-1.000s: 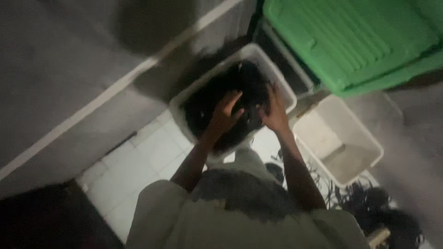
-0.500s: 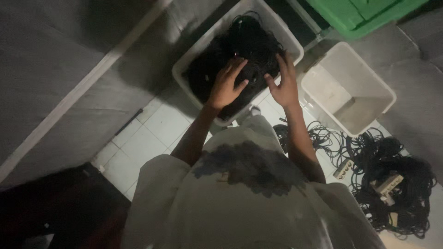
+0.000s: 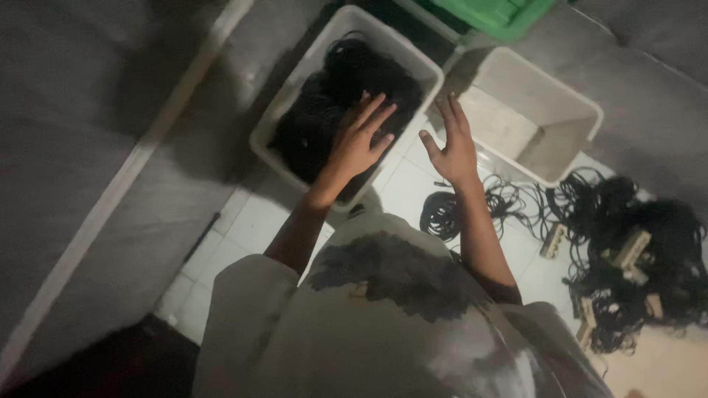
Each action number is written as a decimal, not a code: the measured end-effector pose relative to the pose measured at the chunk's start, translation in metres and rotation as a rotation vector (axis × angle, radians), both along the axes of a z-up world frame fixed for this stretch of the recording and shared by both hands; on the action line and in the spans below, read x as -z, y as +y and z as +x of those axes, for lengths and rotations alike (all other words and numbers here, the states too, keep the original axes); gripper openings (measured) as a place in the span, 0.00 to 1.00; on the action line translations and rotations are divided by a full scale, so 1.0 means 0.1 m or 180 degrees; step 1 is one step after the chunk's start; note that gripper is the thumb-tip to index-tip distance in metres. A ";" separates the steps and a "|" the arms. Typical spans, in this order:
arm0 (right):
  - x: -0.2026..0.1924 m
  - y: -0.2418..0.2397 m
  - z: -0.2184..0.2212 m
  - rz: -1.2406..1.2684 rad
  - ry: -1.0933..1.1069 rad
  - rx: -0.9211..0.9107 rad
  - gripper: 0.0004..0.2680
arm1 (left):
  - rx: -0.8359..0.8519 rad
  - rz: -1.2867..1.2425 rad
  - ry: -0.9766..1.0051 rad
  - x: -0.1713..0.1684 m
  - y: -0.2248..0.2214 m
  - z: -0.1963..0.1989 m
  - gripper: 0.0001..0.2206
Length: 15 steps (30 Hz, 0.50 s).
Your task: The person sorts a large quantity of coiled black cables, picking them up from the floor and placing them into a white plastic bin.
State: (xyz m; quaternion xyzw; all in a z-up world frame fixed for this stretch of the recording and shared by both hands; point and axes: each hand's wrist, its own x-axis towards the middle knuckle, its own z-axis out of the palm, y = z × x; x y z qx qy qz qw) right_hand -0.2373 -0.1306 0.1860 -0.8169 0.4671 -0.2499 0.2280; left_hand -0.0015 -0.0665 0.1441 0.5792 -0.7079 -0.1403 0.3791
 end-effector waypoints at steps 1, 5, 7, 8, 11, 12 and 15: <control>-0.04 0.01 -0.08 -0.0060 0.0060 0.0020 0.25 | 0.0111 -0.0024 -0.0085 -0.04 -0.03 -0.06 0.28; -0.23 0.22 -0.41 -0.0032 0.0196 0.0276 0.25 | 0.0503 0.0115 -0.0251 -0.17 -0.08 -0.41 0.28; -0.37 0.35 -0.58 0.0211 0.0121 0.0512 0.25 | 0.0706 0.0053 -0.0173 -0.24 -0.07 -0.64 0.27; -0.42 0.42 -0.66 0.0394 0.0058 0.0662 0.25 | 0.0800 0.0025 -0.0135 -0.26 -0.07 -0.74 0.27; -0.43 0.58 -0.91 0.0204 0.0065 0.0885 0.25 | 0.0981 0.0100 -0.0138 -0.26 -0.10 -1.08 0.26; -0.39 0.66 -1.02 0.0026 0.0107 0.0934 0.25 | 0.1041 0.0118 -0.0118 -0.25 -0.08 -1.20 0.27; -0.25 0.91 -1.33 -0.0415 0.0250 0.1086 0.25 | 0.1218 0.0203 -0.0018 -0.20 0.06 -1.56 0.28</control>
